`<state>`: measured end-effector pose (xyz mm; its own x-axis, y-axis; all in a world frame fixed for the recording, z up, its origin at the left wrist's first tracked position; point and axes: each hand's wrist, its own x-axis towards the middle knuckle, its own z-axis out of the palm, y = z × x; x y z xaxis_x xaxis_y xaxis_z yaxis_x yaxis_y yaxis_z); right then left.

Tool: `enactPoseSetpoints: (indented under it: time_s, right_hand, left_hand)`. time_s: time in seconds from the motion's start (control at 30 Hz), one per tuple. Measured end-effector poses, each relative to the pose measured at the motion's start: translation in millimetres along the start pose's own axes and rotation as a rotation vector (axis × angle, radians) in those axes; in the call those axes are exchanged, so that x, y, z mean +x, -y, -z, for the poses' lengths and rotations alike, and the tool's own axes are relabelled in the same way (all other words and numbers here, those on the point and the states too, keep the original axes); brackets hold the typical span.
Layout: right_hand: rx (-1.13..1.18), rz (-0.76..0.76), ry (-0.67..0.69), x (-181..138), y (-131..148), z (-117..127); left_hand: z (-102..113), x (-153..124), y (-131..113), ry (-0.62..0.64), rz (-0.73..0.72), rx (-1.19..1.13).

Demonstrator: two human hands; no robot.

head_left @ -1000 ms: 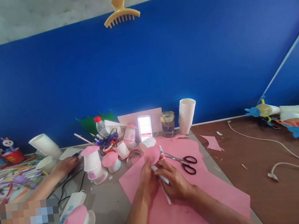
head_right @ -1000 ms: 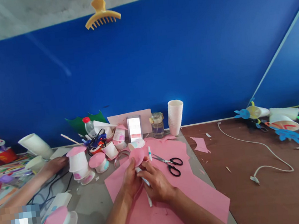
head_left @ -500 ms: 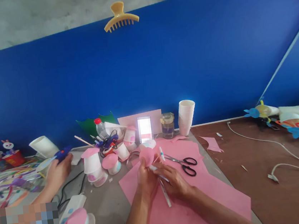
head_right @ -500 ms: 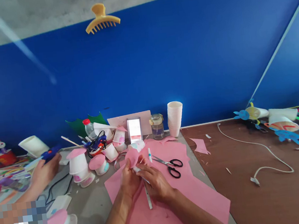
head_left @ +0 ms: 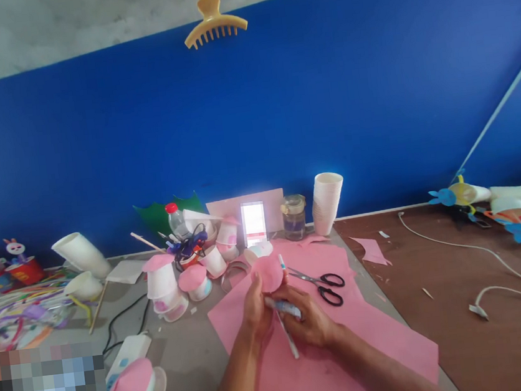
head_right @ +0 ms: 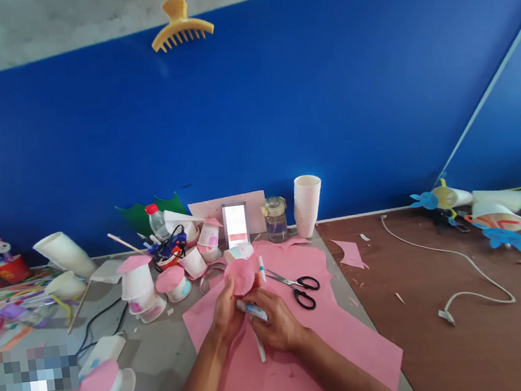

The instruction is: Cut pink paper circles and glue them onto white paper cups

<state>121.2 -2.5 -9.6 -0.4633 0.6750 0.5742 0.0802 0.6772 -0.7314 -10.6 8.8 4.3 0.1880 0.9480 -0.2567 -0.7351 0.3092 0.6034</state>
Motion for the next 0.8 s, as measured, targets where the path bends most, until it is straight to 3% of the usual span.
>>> enactPoseSetpoints:
  time_s: [0.47,0.63,0.8]
  right_hand:
    - [-0.015,-0.017,-0.025,2,0,-5]
    - [0.089,-0.036,-0.038,4,0,-3]
    - [0.417,-0.324,-0.132,7,-3,0]
  left_hand:
    - [4,1,4,-0.021,-0.025,0.037]
    - [2,1,-2,0.014,0.015,-0.046]
    - [9,1,-16,0.089,0.115,-0.180]
